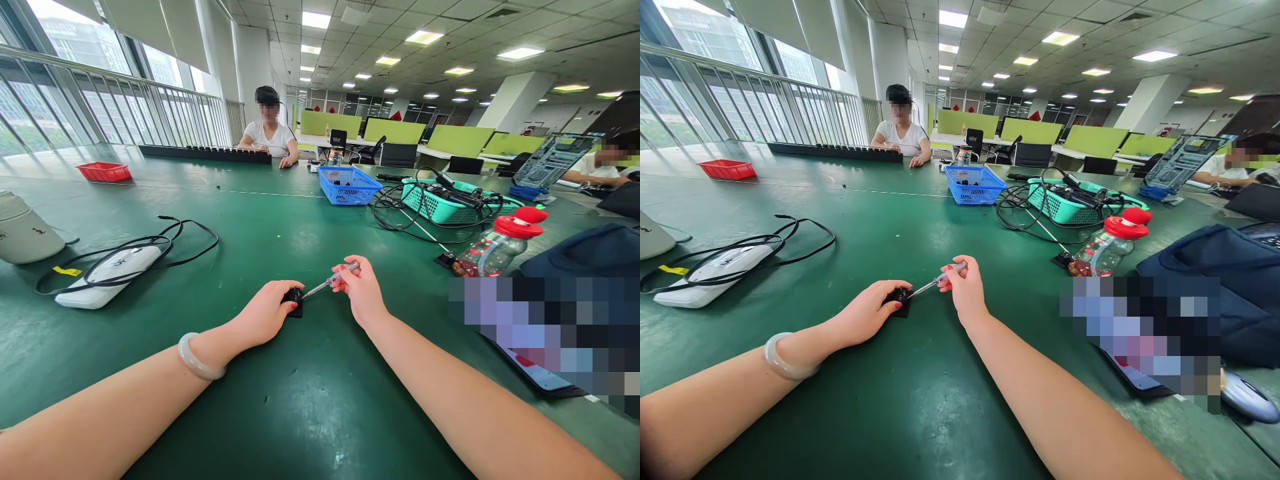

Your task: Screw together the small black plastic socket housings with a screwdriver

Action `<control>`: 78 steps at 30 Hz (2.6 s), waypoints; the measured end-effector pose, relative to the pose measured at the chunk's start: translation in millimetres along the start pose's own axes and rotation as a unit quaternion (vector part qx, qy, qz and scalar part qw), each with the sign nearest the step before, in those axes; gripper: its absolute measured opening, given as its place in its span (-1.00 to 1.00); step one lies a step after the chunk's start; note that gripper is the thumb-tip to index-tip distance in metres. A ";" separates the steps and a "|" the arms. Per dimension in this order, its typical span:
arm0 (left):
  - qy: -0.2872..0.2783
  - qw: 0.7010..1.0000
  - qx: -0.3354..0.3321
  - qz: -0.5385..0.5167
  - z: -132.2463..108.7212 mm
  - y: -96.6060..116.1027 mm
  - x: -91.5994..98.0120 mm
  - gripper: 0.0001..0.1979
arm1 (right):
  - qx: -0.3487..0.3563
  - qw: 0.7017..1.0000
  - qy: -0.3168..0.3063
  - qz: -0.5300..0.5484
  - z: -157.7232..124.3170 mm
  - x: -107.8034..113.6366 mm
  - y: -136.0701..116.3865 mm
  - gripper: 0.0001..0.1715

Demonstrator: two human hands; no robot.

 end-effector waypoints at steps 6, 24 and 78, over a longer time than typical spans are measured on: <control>0.000 1.000 0.000 -0.004 0.3 -1.6 -0.8 -0.61 | -0.006 1.000 0.018 0.013 -0.4 -0.2 0.1 -0.56; -0.009 0.997 0.019 -0.071 -0.1 -2.1 1.2 -0.39 | -0.020 0.991 0.106 0.084 2.6 1.3 2.2 -0.58; -0.019 0.997 -0.078 0.005 -4.3 -1.9 -1.4 -0.42 | 0.390 0.871 -0.156 -0.254 -29.7 -9.9 -9.2 -0.58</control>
Point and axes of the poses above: each hand's wrist, its own z-axis towards the middle knuckle, its own x-axis out of the back of the hand, y = z × x, the point moved 1 cm from there along z, towards the middle knuckle, and after that the axes turned 1 degree about x, right-handed, at the moved point
